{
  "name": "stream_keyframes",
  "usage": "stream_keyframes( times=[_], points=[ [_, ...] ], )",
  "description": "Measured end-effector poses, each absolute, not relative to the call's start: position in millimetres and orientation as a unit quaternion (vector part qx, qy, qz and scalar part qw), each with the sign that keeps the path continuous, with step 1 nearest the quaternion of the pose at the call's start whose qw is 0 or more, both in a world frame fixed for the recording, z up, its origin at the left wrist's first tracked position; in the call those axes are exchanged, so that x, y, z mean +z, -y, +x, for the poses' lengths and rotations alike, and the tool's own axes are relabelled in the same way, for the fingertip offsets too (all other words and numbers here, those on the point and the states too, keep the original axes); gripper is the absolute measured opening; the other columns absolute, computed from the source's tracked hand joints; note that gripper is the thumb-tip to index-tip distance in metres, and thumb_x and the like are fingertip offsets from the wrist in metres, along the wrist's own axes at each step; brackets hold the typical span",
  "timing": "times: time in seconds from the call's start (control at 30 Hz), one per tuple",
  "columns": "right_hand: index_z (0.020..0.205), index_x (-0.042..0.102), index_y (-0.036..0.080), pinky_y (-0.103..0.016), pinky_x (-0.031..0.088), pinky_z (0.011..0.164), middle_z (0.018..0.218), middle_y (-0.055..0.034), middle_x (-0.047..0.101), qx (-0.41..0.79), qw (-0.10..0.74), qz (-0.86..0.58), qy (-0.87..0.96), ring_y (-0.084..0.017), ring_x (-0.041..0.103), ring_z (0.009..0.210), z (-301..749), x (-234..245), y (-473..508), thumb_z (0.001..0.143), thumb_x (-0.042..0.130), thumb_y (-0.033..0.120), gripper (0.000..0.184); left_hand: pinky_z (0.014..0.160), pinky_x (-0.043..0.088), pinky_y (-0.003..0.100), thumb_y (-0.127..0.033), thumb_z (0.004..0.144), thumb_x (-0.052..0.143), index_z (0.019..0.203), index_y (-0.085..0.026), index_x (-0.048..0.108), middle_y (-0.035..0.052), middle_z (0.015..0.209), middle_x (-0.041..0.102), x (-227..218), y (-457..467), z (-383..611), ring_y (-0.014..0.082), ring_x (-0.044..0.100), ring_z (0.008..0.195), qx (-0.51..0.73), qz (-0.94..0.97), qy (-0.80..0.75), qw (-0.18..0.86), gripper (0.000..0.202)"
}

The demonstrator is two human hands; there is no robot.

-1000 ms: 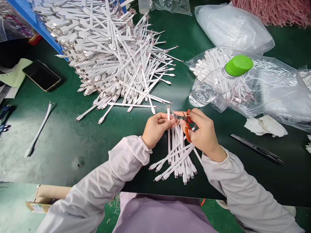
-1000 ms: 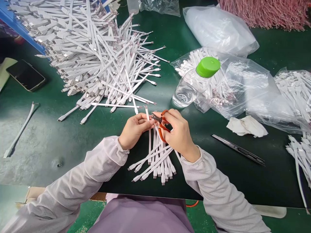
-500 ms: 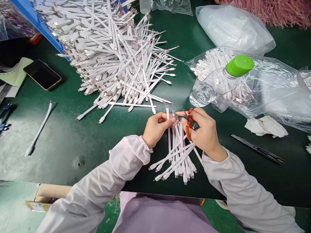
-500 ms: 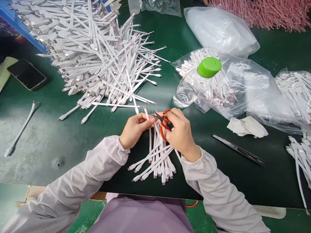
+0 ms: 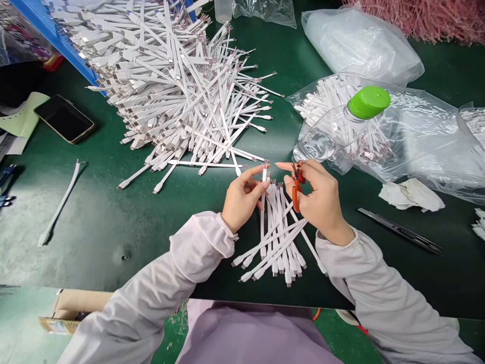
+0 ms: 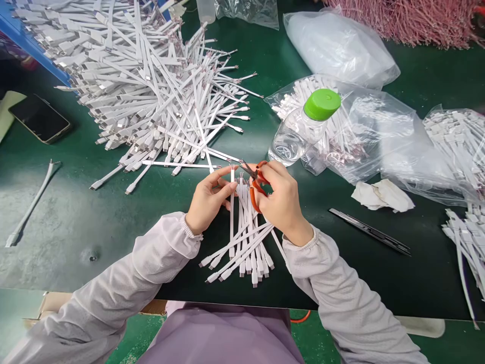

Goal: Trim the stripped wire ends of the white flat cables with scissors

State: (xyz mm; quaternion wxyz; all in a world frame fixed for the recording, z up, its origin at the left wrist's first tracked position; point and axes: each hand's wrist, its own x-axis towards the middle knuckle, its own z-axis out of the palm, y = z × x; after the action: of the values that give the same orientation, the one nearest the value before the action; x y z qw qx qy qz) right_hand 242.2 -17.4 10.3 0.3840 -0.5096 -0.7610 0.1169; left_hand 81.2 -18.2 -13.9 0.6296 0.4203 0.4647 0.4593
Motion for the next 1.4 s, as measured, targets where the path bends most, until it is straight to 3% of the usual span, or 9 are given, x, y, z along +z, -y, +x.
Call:
stream_keyframes(
  times=[0.2, 0.3, 0.7, 0.87, 0.97, 1.1, 1.4],
  points=[
    [0.089, 0.065, 0.017, -0.036, 0.042, 0.075, 0.081, -0.0083, 0.057, -0.135, 0.246, -0.526, 0.803, -0.024, 0.051, 0.079, 257.6, -5.2, 15.1, 0.085, 0.048, 0.013, 0.018, 0.031, 0.035, 0.015, -0.031, 0.082, 0.064, 0.1, -0.015, 0.069, 0.0009, 0.075, 0.055, -4.8, 19.6, 80.1, 0.0081, 0.056, 0.052, 0.456, 0.391, -0.479, 0.64, 0.025],
    [0.09, 0.065, 0.016, -0.034, 0.039, 0.071, 0.076, -0.007, 0.055, -0.182, 0.216, -0.529, 0.801, -0.023, 0.049, 0.075, 263.3, -11.0, 15.1, 0.085, 0.049, 0.013, 0.017, 0.031, 0.035, 0.014, -0.034, 0.081, 0.065, 0.093, -0.014, 0.068, 0.001, 0.076, 0.056, -2.8, 19.8, 79.4, 0.0071, 0.056, 0.051, 0.452, 0.384, -0.481, 0.645, 0.024],
    [0.099, 0.069, 0.016, -0.032, 0.038, 0.065, 0.075, -0.0067, 0.059, -0.183, 0.225, -0.533, 0.795, -0.021, 0.052, 0.074, 260.4, -11.8, 16.1, 0.088, 0.05, 0.013, 0.022, 0.032, 0.036, 0.014, -0.033, 0.081, 0.064, 0.089, -0.014, 0.066, -0.0003, 0.072, 0.055, -1.1, 19.9, 79.7, 0.0074, 0.057, 0.051, 0.444, 0.398, -0.472, 0.649, 0.02],
    [0.099, 0.07, 0.015, -0.03, 0.039, 0.063, 0.073, -0.0062, 0.059, -0.166, 0.222, -0.542, 0.793, -0.02, 0.053, 0.072, 260.5, -12.9, 17.6, 0.09, 0.048, 0.013, 0.024, 0.033, 0.035, 0.014, -0.032, 0.082, 0.064, 0.089, -0.014, 0.066, 0.0026, 0.082, 0.062, -1.3, 19.7, 79.5, 0.0066, 0.058, 0.052, 0.445, 0.396, -0.472, 0.65, 0.019],
    [0.096, 0.071, 0.016, -0.029, 0.038, 0.062, 0.073, -0.0057, 0.061, -0.155, 0.227, -0.552, 0.787, -0.019, 0.055, 0.071, 261.0, -13.9, 18.7, 0.089, 0.049, 0.014, 0.022, 0.033, 0.035, 0.014, -0.033, 0.081, 0.064, 0.088, -0.014, 0.066, 0.0042, 0.088, 0.064, -1.2, 19.8, 79.2, 0.0063, 0.059, 0.051, 0.443, 0.395, -0.47, 0.654, 0.02],
    [0.091, 0.07, 0.018, -0.03, 0.04, 0.062, 0.074, -0.006, 0.062, -0.136, 0.253, -0.573, 0.767, -0.02, 0.057, 0.071, 261.6, -12.9, 18.6, 0.089, 0.05, 0.018, 0.02, 0.034, 0.035, 0.015, -0.035, 0.08, 0.066, 0.088, -0.014, 0.066, 0.003, 0.08, 0.064, -1.1, 20.2, 79.2, 0.0087, 0.062, 0.052, 0.436, 0.384, -0.469, 0.665, 0.023],
    [0.111, 0.065, 0.017, -0.037, 0.044, 0.072, 0.085, -0.0093, 0.061, -0.099, 0.244, -0.544, 0.797, -0.025, 0.054, 0.083, 260.8, -11.8, 18.0, 0.086, 0.048, 0.015, 0.031, 0.037, 0.035, 0.014, -0.035, 0.082, 0.064, 0.094, -0.014, 0.066, 0.0018, 0.072, 0.063, -2.1, 19.2, 78.0, 0.0073, 0.059, 0.054, 0.44, 0.37, -0.457, 0.679, 0.025]
  ],
)
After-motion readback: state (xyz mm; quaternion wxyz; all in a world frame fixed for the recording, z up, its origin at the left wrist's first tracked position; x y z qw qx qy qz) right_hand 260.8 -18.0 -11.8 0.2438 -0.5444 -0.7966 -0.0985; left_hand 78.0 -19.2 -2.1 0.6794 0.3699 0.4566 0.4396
